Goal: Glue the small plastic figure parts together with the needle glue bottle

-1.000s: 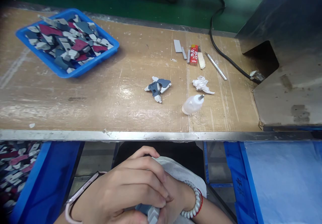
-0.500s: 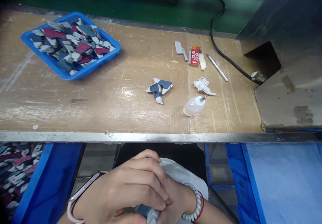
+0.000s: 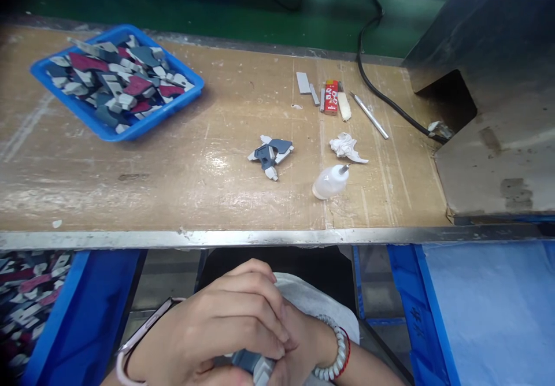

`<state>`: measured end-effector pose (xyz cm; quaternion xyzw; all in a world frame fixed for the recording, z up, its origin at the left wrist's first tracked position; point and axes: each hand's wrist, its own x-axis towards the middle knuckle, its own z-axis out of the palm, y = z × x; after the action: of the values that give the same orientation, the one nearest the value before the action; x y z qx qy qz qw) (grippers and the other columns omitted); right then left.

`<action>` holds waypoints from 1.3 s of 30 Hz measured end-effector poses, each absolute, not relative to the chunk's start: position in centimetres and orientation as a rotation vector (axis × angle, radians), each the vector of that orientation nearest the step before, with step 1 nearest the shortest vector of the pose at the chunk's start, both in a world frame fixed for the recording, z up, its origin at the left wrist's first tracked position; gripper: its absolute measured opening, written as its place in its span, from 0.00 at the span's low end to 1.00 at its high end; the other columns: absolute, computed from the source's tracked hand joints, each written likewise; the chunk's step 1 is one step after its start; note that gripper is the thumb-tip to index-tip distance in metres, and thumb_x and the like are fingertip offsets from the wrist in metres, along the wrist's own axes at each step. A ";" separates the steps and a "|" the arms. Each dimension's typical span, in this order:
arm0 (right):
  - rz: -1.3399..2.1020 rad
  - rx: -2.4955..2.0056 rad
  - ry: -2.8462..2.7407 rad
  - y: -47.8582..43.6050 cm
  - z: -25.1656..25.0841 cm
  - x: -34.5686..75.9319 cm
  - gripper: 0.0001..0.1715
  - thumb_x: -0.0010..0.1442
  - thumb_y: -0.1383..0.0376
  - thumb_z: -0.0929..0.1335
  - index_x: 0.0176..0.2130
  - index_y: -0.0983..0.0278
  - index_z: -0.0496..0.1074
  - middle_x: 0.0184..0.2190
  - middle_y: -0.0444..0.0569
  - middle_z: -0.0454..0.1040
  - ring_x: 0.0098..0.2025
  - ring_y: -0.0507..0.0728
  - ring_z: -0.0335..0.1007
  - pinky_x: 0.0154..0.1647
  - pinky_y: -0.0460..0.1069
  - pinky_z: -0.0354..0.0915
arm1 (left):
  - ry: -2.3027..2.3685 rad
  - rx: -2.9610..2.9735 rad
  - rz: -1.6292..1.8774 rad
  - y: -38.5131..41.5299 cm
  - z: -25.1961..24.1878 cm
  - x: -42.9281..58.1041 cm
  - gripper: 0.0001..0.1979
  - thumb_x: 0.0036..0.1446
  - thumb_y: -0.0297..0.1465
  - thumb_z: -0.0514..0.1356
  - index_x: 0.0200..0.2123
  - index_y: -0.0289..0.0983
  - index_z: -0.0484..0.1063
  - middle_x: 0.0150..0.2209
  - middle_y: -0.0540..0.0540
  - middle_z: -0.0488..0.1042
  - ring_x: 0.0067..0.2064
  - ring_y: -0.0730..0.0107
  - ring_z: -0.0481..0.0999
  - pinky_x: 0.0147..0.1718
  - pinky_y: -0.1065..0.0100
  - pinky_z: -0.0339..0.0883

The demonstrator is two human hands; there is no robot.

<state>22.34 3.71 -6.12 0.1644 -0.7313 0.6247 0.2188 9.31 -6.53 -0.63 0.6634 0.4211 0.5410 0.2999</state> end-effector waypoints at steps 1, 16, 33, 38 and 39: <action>1.723 0.445 -2.019 3.7 -6.1 22.2 0.39 0.67 0.38 0.59 0.64 0.60 0.58 0.45 0.48 0.68 0.57 0.56 0.66 0.63 0.45 0.64 | 1.117 1.767 1.428 -6.5 -0.6 9.3 0.16 0.72 0.37 0.52 0.42 0.30 0.72 0.37 0.37 0.81 0.46 0.59 0.78 0.49 0.57 0.67; 2.323 0.017 -1.750 3.7 -4.1 21.7 0.28 0.70 0.44 0.57 0.36 0.60 0.70 0.25 0.45 0.70 0.31 0.56 0.72 0.40 0.50 0.72 | 1.281 1.504 1.380 -6.7 -1.5 9.1 0.20 0.71 0.43 0.52 0.41 0.32 0.74 0.40 0.38 0.79 0.52 0.56 0.73 0.56 0.55 0.64; 2.305 -0.364 -1.773 2.7 -2.9 22.6 0.35 0.67 0.38 0.56 0.32 0.63 0.68 0.28 0.46 0.63 0.31 0.53 0.60 0.34 0.48 0.66 | 1.385 1.226 1.482 -7.4 -1.4 11.0 0.18 0.68 0.43 0.57 0.41 0.33 0.75 0.40 0.43 0.76 0.48 0.64 0.72 0.48 0.64 0.68; 2.303 -0.348 -1.768 2.7 -2.6 22.6 0.35 0.67 0.38 0.56 0.32 0.62 0.68 0.29 0.47 0.64 0.32 0.54 0.62 0.34 0.49 0.68 | 1.388 1.229 1.481 -7.3 -1.5 11.1 0.17 0.69 0.43 0.56 0.42 0.33 0.75 0.40 0.43 0.76 0.47 0.63 0.72 0.48 0.63 0.67; 2.302 -0.348 -1.768 2.6 -2.7 22.6 0.34 0.67 0.38 0.56 0.33 0.62 0.69 0.30 0.47 0.65 0.32 0.54 0.62 0.35 0.49 0.68 | 1.390 1.222 1.483 -7.2 -1.5 11.1 0.17 0.69 0.42 0.56 0.42 0.33 0.75 0.40 0.43 0.76 0.47 0.63 0.72 0.47 0.63 0.67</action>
<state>22.60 2.63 -2.66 -0.1184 -0.6011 0.7828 0.1090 11.10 -7.25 -1.55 0.4775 0.5431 0.5796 0.3757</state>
